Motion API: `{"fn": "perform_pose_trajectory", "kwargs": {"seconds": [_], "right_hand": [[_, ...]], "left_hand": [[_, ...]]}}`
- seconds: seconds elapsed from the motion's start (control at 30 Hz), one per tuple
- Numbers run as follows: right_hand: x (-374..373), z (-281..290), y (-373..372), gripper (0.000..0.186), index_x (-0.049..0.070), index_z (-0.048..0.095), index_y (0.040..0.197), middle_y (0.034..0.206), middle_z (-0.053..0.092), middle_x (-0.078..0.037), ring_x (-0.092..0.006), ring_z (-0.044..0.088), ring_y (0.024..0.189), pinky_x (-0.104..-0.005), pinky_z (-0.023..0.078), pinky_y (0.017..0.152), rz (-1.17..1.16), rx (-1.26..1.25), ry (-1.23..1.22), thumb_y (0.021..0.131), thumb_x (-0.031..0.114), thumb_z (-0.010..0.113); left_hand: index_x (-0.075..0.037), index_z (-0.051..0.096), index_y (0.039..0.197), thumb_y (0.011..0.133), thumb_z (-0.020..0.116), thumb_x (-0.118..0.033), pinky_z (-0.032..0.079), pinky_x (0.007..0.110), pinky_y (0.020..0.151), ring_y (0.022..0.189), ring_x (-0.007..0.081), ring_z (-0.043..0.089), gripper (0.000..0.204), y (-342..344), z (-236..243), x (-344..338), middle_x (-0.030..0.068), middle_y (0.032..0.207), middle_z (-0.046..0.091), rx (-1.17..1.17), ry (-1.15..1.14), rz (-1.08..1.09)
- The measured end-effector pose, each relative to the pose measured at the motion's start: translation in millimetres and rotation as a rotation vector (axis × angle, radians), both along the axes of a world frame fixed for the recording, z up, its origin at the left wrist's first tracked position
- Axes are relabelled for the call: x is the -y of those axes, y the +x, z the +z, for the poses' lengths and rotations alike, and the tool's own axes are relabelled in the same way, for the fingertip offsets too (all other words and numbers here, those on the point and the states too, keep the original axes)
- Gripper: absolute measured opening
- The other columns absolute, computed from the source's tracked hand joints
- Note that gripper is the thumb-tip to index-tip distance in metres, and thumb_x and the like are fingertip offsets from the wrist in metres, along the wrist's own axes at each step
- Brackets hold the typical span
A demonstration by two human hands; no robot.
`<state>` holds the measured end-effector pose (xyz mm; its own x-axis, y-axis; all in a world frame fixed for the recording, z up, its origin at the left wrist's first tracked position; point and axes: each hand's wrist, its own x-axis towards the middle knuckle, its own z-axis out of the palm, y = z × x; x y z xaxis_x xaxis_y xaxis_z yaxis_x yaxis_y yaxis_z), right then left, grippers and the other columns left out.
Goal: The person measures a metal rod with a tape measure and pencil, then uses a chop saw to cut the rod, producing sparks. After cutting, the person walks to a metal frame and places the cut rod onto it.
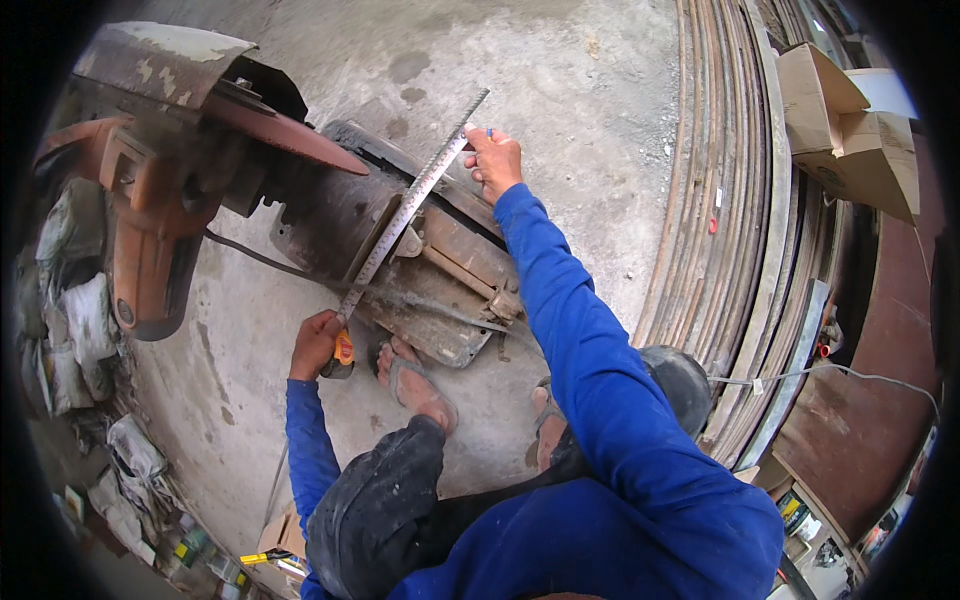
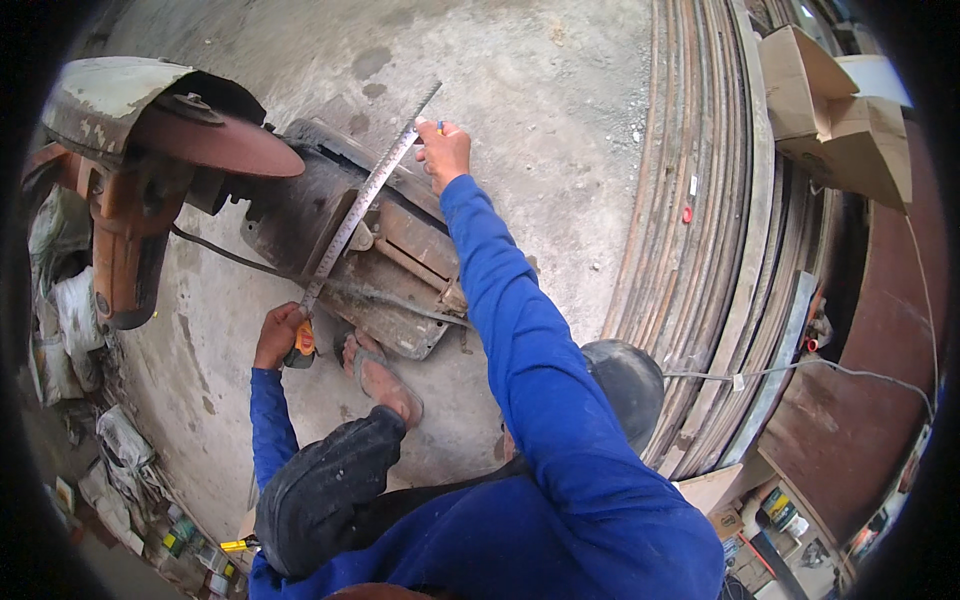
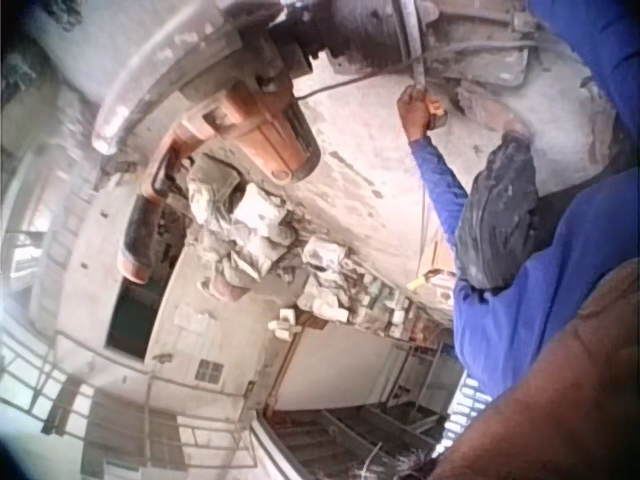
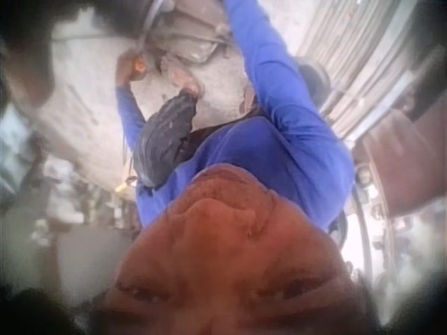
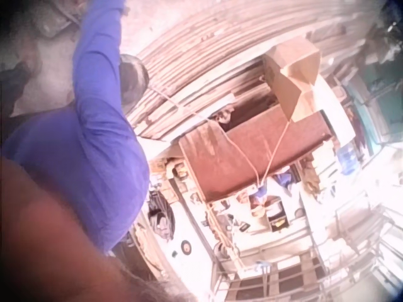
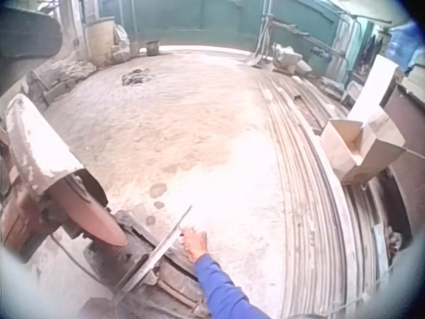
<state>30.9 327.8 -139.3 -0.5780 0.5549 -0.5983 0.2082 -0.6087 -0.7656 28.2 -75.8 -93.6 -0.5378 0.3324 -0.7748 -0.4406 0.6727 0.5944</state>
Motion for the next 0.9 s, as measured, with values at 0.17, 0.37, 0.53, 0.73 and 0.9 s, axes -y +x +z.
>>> {"fn": "perform_pose_trajectory", "kwargs": {"seconds": [0.17,0.37,0.53,0.73,0.9], "right_hand": [[4,-6,0,0.018,0.006,0.059,0.089,0.075,0.059,-0.002,-0.0081,0.052,0.050,-0.0213,0.032,0.037,-0.076,-0.030,-0.088,0.084,0.021,0.069],[11,-12,-3,0.019,0.007,0.058,0.093,0.075,0.058,0.000,-0.0068,0.053,0.052,-0.0195,0.032,0.038,-0.112,-0.065,-0.022,0.084,0.017,0.070],[13,-13,-5,0.020,0.007,0.058,0.094,0.074,0.058,0.000,-0.0066,0.053,0.052,-0.0188,0.033,0.038,-0.116,-0.053,-0.002,0.083,0.017,0.071],[14,-14,-3,0.021,0.008,0.059,0.095,0.074,0.059,0.001,-0.0063,0.054,0.053,-0.0185,0.033,0.038,-0.114,-0.080,-0.008,0.083,0.019,0.072],[16,-16,-4,0.020,0.008,0.059,0.093,0.075,0.059,0.000,-0.0063,0.053,0.053,-0.0187,0.033,0.038,-0.124,-0.098,-0.034,0.083,0.019,0.072]], "left_hand": [[0.000,0.060,0.079,0.092,0.053,-0.020,0.043,0.029,0.059,0.060,0.0121,0.054,0.026,11,-5,-11,0.0040,0.066,0.058,-0.183,-0.093,-0.064],[-0.001,0.060,0.082,0.089,0.051,-0.025,0.045,0.041,0.064,0.069,0.0342,0.061,0.027,22,2,-29,0.0189,0.071,0.060,-0.471,-0.284,-0.217],[-0.006,0.065,0.090,0.089,0.050,-0.030,0.049,0.048,0.070,0.083,0.0397,0.064,0.029,34,1,-46,0.0196,0.082,0.065,-0.604,-0.549,-0.275],[-0.009,0.068,0.092,0.090,0.048,-0.032,0.050,0.051,0.072,0.082,0.0421,0.063,0.030,41,0,-57,0.0197,0.091,0.066,-0.697,-0.666,-0.351],[-0.009,0.067,0.091,0.090,0.047,-0.031,0.049,0.053,0.070,0.079,0.0433,0.063,0.030,41,1,-61,0.0204,0.091,0.066,-0.742,-0.648,-0.339]]}}
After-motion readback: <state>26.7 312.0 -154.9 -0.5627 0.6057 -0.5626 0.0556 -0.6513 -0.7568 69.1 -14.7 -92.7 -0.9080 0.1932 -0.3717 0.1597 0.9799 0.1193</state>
